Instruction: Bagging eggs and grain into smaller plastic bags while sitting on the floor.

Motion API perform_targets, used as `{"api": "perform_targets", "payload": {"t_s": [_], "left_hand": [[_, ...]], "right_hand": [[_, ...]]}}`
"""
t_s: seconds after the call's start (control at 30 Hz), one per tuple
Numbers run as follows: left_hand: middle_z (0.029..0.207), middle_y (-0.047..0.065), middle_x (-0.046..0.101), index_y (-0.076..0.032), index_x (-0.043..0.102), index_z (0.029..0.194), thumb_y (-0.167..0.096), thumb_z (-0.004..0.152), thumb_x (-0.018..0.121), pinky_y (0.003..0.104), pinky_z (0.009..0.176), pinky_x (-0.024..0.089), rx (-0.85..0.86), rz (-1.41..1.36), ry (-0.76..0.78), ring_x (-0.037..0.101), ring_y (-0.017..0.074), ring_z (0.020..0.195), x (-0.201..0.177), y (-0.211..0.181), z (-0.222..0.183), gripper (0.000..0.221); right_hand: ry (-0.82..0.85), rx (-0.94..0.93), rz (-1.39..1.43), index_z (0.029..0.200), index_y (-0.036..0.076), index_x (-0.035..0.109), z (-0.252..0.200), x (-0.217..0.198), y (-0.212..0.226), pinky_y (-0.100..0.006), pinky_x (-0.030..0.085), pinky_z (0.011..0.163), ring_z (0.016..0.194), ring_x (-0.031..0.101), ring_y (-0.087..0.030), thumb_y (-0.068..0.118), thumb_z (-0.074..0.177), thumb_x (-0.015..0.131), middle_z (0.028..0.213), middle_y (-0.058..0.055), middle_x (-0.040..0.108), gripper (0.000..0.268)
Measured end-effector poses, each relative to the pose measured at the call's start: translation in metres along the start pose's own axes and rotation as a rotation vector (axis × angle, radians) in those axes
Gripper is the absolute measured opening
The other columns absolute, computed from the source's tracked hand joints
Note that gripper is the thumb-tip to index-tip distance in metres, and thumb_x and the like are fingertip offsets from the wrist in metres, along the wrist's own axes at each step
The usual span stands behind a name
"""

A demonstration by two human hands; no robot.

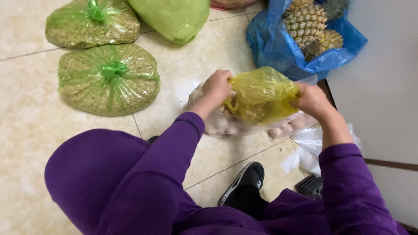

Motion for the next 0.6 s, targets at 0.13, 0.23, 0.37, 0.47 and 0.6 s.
{"api": "perform_targets", "payload": {"t_s": [0.13, 0.23, 0.37, 0.47, 0.6], "left_hand": [[0.111, 0.003, 0.061, -0.021, 0.074, 0.11, -0.005, 0.094, 0.054, 0.037, 0.085, 0.051, -0.063, 0.096, -0.016, 0.061, 0.0218, 0.095, -0.027, -0.023, -0.026, 0.03], [0.112, 0.004, 0.066, -0.022, 0.075, 0.107, -0.008, 0.093, 0.051, 0.041, 0.088, 0.05, -0.063, 0.032, -0.045, 0.062, 0.0277, 0.099, -0.029, -0.022, -0.026, 0.031], [0.108, 0.004, 0.073, -0.015, 0.071, 0.104, -0.008, 0.093, 0.049, 0.042, 0.083, 0.052, -0.043, -0.036, -0.031, 0.066, 0.028, 0.094, -0.019, -0.016, -0.025, 0.025], [0.11, 0.005, 0.073, -0.016, 0.068, 0.108, -0.008, 0.092, 0.048, 0.044, 0.082, 0.052, 0.002, -0.023, -0.059, 0.066, 0.0308, 0.097, 0.001, -0.013, -0.013, 0.027], [0.104, 0.008, 0.072, -0.015, 0.061, 0.105, -0.013, 0.096, 0.049, 0.048, 0.078, 0.052, 0.069, 0.014, -0.096, 0.066, 0.0346, 0.093, 0.015, -0.007, -0.011, 0.015]], "right_hand": [[0.0, -0.045, 0.474, 0.093, 0.001, 0.065, -0.036, -0.047, 0.047, -0.031, 0.049, 0.07, 0.073, 0.055, -0.018, -0.007, 0.078, 0.065, 0.084, -0.005, 0.063, 0.017], [0.09, -0.153, 0.119, 0.122, 0.006, 0.071, -0.031, -0.047, 0.053, -0.036, 0.053, 0.079, 0.079, 0.065, -0.026, 0.0, 0.072, 0.069, 0.095, -0.009, 0.075, 0.05], [0.105, -0.058, 0.424, 0.092, -0.002, 0.063, -0.033, -0.062, 0.058, -0.031, 0.045, 0.079, 0.082, 0.053, -0.02, -0.014, 0.075, 0.061, 0.087, -0.005, 0.061, 0.021], [0.134, -0.051, 0.384, 0.093, -0.004, 0.064, -0.032, -0.073, 0.054, -0.033, 0.045, 0.079, 0.082, 0.053, -0.021, -0.014, 0.077, 0.061, 0.088, -0.006, 0.062, 0.019], [0.212, -0.053, 0.139, 0.111, -0.001, 0.069, -0.034, -0.07, 0.086, -0.039, 0.05, 0.087, 0.091, 0.063, -0.028, -0.006, 0.077, 0.068, 0.1, -0.012, 0.073, 0.035]]}}
Point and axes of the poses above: each hand's wrist, its own z-axis towards the middle knuckle, its own x-axis out of the palm, y = z × x, the point moved 8 cm from there along z, towards the middle knuckle
